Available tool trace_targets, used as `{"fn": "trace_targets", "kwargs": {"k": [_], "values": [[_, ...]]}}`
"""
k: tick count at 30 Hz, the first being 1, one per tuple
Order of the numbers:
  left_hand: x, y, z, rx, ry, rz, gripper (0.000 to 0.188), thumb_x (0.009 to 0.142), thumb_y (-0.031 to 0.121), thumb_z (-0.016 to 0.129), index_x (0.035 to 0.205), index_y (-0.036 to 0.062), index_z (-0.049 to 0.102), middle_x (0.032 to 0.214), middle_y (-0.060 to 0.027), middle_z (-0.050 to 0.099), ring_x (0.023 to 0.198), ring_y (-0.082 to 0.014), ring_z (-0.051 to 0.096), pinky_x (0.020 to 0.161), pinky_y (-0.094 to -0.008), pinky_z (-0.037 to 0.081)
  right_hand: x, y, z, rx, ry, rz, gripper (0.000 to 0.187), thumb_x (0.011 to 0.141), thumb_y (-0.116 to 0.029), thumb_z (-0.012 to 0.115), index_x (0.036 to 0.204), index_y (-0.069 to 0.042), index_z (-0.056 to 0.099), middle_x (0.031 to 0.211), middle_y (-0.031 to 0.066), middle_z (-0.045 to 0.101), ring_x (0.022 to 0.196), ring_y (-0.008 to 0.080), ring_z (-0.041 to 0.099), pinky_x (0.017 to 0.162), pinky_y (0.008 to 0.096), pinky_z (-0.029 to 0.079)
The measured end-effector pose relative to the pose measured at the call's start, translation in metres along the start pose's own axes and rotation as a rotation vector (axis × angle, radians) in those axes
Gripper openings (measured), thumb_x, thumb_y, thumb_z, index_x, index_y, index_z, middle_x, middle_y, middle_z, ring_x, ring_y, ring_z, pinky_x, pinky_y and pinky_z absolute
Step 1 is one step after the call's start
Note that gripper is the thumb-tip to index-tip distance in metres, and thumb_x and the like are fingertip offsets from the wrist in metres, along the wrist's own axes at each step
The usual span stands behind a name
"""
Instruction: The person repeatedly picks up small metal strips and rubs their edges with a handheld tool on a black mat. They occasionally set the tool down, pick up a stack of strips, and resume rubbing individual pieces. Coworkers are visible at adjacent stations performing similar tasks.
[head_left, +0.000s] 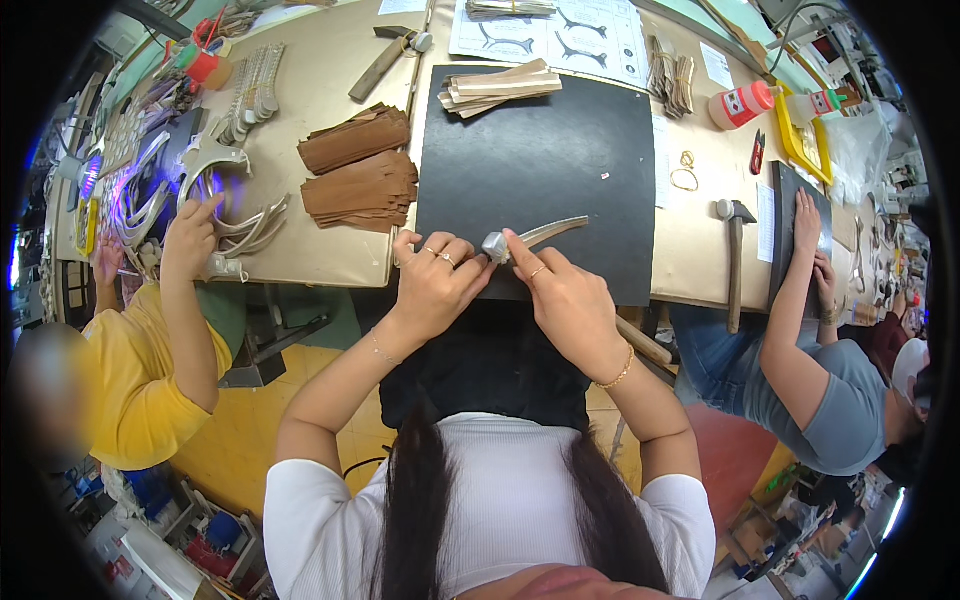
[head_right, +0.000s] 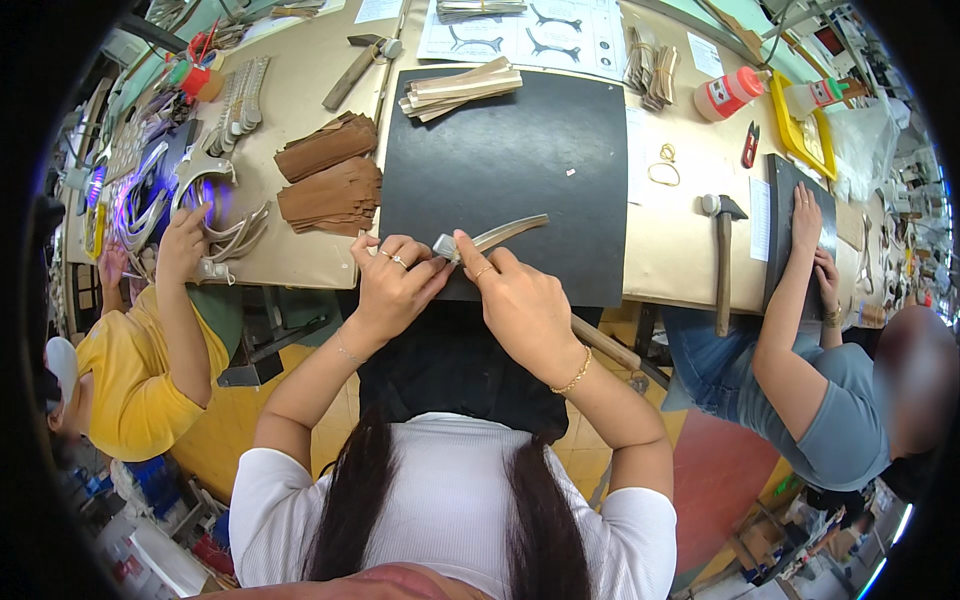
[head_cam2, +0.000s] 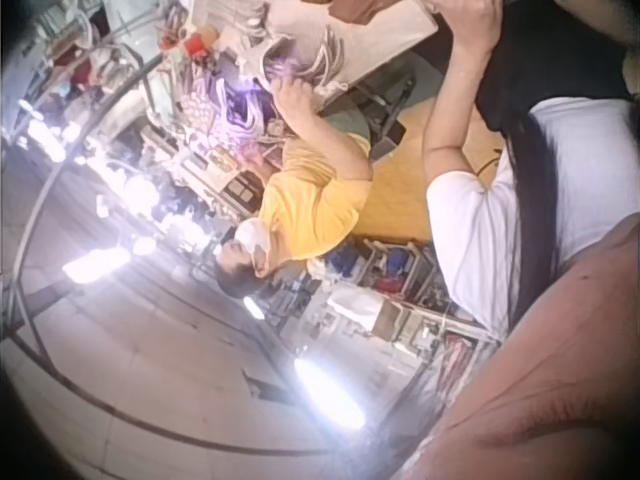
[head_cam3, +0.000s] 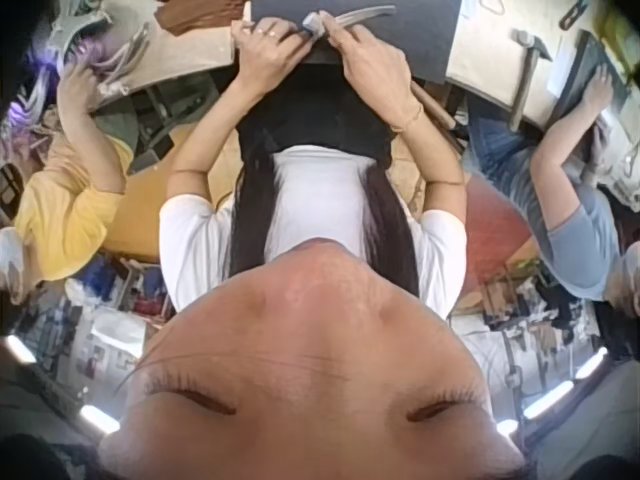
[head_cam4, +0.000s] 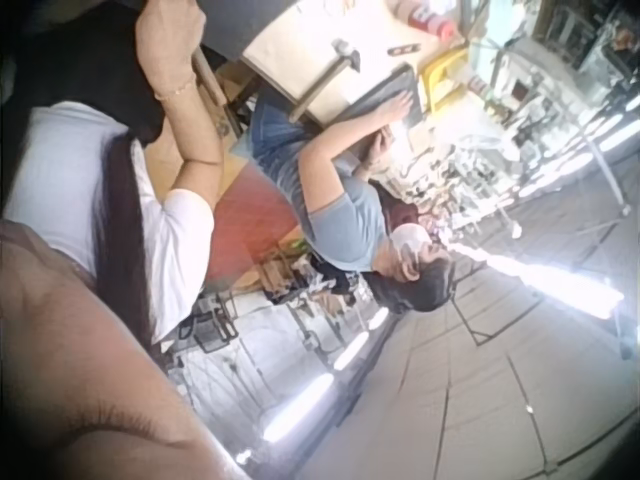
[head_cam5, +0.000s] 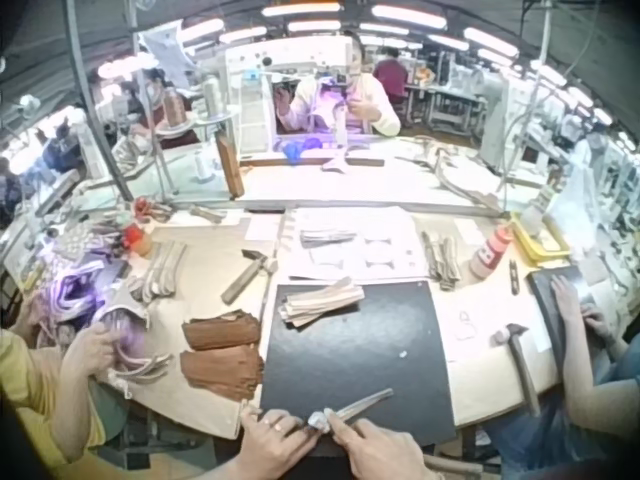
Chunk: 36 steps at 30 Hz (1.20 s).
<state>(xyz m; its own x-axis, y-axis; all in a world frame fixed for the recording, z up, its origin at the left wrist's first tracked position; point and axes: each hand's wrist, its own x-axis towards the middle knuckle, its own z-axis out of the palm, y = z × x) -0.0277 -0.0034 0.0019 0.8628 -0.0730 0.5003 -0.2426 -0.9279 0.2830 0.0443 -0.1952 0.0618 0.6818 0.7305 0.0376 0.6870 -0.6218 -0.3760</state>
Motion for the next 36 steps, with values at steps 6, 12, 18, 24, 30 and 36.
{"fn": "trace_targets", "kwargs": {"k": [6, 12, 18, 24, 30, 36], "values": [[-0.001, 0.000, 0.002, -0.011, 0.022, -0.018, 0.020, 0.074, 0.022, 0.088, 0.078, 0.0150, 0.070, 0.083, 0.0036, 0.061, 0.086, -0.0168, 0.061, 0.085, -0.0429, 0.032, -0.002, -0.001, 0.005, 0.092, 0.094, -0.025, 0.050, 0.096, -0.012, 0.064, 0.145, -0.018, 0.059, 0.085, 0.0067, 0.063, 0.064, 0.0245, 0.069, 0.055, 0.0379, 0.056], [0.021, -0.001, -0.005, -0.348, -0.095, -0.051, 0.014, 0.082, 0.007, 0.079, 0.094, 0.0113, 0.073, 0.089, 0.0025, 0.068, 0.085, -0.0201, 0.062, 0.081, -0.0395, 0.035, -0.003, 0.016, -0.008, 0.198, 0.224, 0.082, 0.044, 0.099, -0.011, 0.064, 0.142, -0.013, 0.061, 0.089, 0.0113, 0.066, 0.071, 0.0327, 0.069, 0.062, 0.0429, 0.056], [0.080, -0.012, -0.002, -0.182, -0.375, 0.309, 0.058, 0.081, -0.008, 0.062, 0.129, 0.0239, 0.072, 0.125, -0.0080, 0.062, 0.118, -0.0293, 0.055, 0.100, -0.0413, 0.042, -0.026, 0.041, -0.028, 0.426, 0.434, 0.301, 0.037, 0.108, -0.011, 0.054, 0.143, 0.000, 0.059, 0.089, 0.0073, 0.068, 0.068, 0.0115, 0.056, 0.063, 0.0268, 0.048], [0.116, -0.014, 0.010, -0.123, -0.596, 0.369, 0.044, 0.086, 0.000, 0.066, 0.124, 0.0197, 0.074, 0.118, -0.0100, 0.064, 0.110, -0.0286, 0.061, 0.089, -0.0394, 0.047, -0.055, 0.060, -0.033, 0.450, 0.494, 0.414, 0.038, 0.109, -0.014, 0.054, 0.145, -0.003, 0.059, 0.083, 0.0035, 0.066, 0.062, 0.0072, 0.048, 0.057, 0.0236, 0.041], [0.112, 0.000, 0.015, -0.172, -0.748, 0.027, 0.020, 0.094, 0.025, 0.071, 0.095, 0.0050, 0.071, 0.095, -0.0111, 0.067, 0.086, -0.0306, 0.065, 0.073, -0.0430, 0.052, -0.062, 0.064, -0.035, 0.519, 0.415, 0.572, 0.034, 0.107, -0.010, 0.056, 0.137, 0.004, 0.061, 0.086, 0.0139, 0.069, 0.073, 0.0187, 0.065, 0.068, 0.0300, 0.052], [0.109, 0.000, 0.013, -0.018, -0.586, 0.085, 0.020, 0.089, 0.025, 0.076, 0.093, 0.0058, 0.070, 0.095, -0.0074, 0.067, 0.099, -0.0268, 0.065, 0.085, -0.0388, 0.047, -0.059, 0.062, -0.033, 0.494, 0.437, 0.490, 0.033, 0.106, -0.011, 0.057, 0.137, 0.002, 0.062, 0.090, 0.0154, 0.070, 0.075, 0.0211, 0.068, 0.069, 0.0322, 0.053]]}}
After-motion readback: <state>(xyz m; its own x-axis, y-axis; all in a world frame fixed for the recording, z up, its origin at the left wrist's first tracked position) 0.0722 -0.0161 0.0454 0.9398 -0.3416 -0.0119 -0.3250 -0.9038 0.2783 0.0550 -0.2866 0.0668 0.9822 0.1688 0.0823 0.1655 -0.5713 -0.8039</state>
